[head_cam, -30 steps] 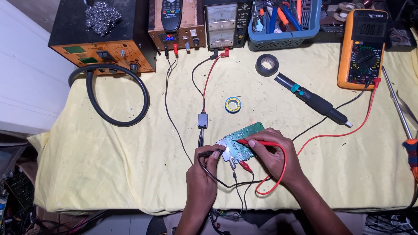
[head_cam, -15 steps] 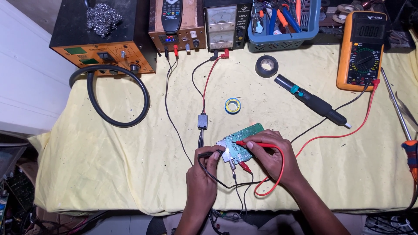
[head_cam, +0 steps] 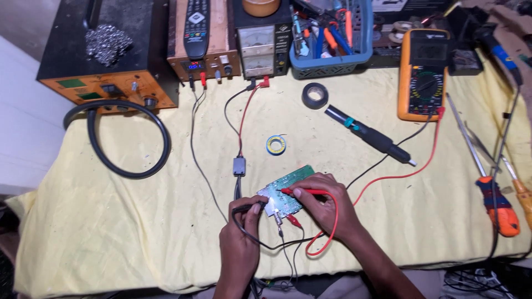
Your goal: Testing a circuit board with a multimeter and performing soldering repairs at a workbench.
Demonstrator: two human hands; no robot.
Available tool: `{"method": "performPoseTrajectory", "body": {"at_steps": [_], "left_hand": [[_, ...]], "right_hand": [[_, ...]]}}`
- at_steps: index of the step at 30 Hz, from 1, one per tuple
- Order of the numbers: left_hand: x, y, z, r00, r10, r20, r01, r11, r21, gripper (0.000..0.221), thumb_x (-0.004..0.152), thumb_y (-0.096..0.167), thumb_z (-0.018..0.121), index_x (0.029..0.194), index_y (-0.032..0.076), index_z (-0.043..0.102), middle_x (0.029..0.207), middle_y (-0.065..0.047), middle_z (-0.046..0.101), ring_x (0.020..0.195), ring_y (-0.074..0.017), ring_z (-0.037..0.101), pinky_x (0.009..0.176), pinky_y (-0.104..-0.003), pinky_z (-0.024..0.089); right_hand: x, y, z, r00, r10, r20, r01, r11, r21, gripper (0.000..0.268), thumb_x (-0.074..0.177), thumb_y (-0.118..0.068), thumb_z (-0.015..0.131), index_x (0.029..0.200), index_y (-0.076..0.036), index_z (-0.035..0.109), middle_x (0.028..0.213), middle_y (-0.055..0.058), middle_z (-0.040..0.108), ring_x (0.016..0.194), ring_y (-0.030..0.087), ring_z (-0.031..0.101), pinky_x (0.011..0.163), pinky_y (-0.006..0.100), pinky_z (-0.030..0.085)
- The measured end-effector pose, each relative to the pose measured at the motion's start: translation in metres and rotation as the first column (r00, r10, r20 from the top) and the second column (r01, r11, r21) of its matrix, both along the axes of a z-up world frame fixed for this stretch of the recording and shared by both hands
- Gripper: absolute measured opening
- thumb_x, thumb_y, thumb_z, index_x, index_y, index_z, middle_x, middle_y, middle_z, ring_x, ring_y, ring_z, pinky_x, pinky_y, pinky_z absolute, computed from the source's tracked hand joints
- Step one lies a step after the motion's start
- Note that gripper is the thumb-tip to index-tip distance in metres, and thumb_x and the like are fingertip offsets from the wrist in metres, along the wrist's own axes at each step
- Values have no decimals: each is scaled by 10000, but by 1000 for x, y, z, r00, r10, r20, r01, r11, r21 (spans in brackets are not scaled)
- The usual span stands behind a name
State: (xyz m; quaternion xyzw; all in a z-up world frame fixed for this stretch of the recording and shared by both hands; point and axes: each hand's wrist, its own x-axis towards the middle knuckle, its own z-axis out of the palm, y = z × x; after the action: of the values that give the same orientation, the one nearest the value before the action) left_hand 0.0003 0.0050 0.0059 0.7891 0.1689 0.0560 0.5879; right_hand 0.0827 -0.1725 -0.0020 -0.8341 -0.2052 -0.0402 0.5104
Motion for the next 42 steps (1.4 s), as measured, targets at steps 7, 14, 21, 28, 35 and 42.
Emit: {"method": "performPoseTrajectory", "body": {"at_steps": [7,14,21,28,35,42], "left_hand": [[1,-4,-6,991,77,-108,-66,993,100,197,994,318,519,1087,231,669,1092,83,862,1015,-139,812,797,-305,566],[-1,-5,-15,992,93,-90,-78,983,164,199,1010,338,492,1081,226,641,1062,125,860,743,-127,780,658,-299,520],[0,-6,-14,990,110,-86,-96,983,153,224,1007,340,502,1082,219,674,1025,105,861,797,-118,791,687,-286,537],[0,-7,-13,990,114,-78,-103,985,135,213,1011,319,506,1082,205,670,1052,101,859,808,-118,803,691,-277,543],[0,-7,-13,989,112,-93,-98,985,144,223,1010,328,507,1092,224,686,1013,74,865,813,-122,803,694,-284,545],[-1,-4,-18,997,72,-16,-68,987,146,209,1013,315,501,1100,191,644,1083,74,854,914,-125,810,739,-288,569]], "right_hand": [[1,-3,-2,999,23,-24,-22,999,27,159,938,-208,671,887,-131,800,854,-29,814,836,146,714,867,326,461],[1,-4,-5,996,44,-72,-40,998,56,170,949,-223,659,917,-130,798,859,-32,802,832,142,683,883,335,443],[2,-5,-10,998,42,-42,-39,997,66,146,944,-203,673,908,-123,791,863,-22,804,837,147,695,901,332,448],[2,-5,-7,997,53,-54,-49,996,78,152,946,-195,665,901,-125,792,864,-22,806,839,144,696,903,329,447],[1,-6,-10,997,45,-62,-41,997,60,157,946,-215,664,920,-129,793,873,-22,805,856,146,693,900,339,448],[1,-5,-7,997,50,-51,-47,997,63,155,946,-204,663,906,-126,791,861,-30,802,843,140,692,893,330,444]]}}
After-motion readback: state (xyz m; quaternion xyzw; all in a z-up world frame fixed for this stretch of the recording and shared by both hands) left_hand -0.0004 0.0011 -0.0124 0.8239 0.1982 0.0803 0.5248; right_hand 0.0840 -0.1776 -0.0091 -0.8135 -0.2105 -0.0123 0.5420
